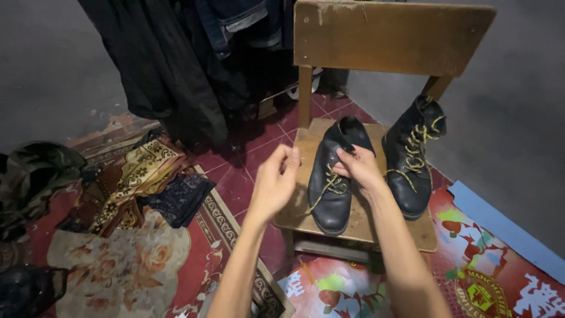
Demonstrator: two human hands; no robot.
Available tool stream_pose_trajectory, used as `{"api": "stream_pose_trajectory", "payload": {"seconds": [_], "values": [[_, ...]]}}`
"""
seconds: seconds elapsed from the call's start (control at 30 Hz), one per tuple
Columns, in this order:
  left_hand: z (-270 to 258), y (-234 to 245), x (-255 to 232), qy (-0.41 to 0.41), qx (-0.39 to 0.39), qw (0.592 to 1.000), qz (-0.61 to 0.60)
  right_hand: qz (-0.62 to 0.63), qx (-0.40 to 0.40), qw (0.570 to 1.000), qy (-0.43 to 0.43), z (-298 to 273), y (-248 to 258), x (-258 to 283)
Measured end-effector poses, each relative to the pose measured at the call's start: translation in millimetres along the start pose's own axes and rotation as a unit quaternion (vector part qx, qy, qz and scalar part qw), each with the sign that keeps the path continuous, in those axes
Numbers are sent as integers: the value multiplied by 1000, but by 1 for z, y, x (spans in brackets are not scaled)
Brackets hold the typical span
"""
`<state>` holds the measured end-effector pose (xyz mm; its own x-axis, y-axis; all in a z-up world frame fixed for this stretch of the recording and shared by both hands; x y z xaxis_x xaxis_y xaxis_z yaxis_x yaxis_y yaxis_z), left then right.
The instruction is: The person unlaces a pair of black boots with yellow laces placed on a wooden chair, then relaces both boots. The person removes the laces from each boot, threads them back through the eyelets, and ties them off.
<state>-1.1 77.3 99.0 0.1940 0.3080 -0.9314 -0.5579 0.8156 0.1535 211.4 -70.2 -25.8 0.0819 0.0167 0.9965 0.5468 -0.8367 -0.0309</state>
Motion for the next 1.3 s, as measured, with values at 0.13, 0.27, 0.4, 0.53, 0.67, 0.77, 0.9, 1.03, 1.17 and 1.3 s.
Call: {"api": "stream_pose_trajectory", "payload": {"seconds": [0.13, 0.27, 0.4, 0.53, 0.67, 0.77, 0.9, 1.03, 1.17, 1.3], "values": [[6, -20, 34, -65, 47, 993, -89, 38, 33, 999, 5, -9, 6, -2], [6, -46, 65, 4, 54, 994, -92, 87, 68, 994, 25, -15, 2, 1], [9, -63, 70, 38, 12, 989, -143, 139, 67, 988, -2, -15, 2, -1], [16, -70, 66, 67, -54, 989, -123, 152, 62, 986, 10, -12, 5, -7], [20, -72, 58, 29, -130, 988, -79, 156, 60, 986, 12, -10, 8, -16], [22, -74, 57, 14, -135, 989, -64, 153, 70, 986, 18, -9, 6, -16], [22, -72, 52, -10, -129, 991, -41, 125, 67, 990, 20, -10, 3, -13], [22, -71, 38, -50, -100, 993, -41, 112, 51, 992, 3, -11, 3, -11], [20, -69, 35, -37, -80, 995, -40, 115, 49, 992, 4, -11, 2, -11], [20, -69, 36, -64, -78, 994, -41, 91, 49, 995, 9, -12, 1, -12]]}}
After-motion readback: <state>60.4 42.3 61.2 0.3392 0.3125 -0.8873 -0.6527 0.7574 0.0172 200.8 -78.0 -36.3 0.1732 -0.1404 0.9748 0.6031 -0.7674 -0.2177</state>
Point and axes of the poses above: each hand's wrist, its own z-axis towards the middle knuckle, its own y-axis out of the back of the hand, x = y × z, the point moved 5 cm from there along z, towards the middle knuckle, and after that the axes turned 11 degrees about -z, right-handed, at the moved point
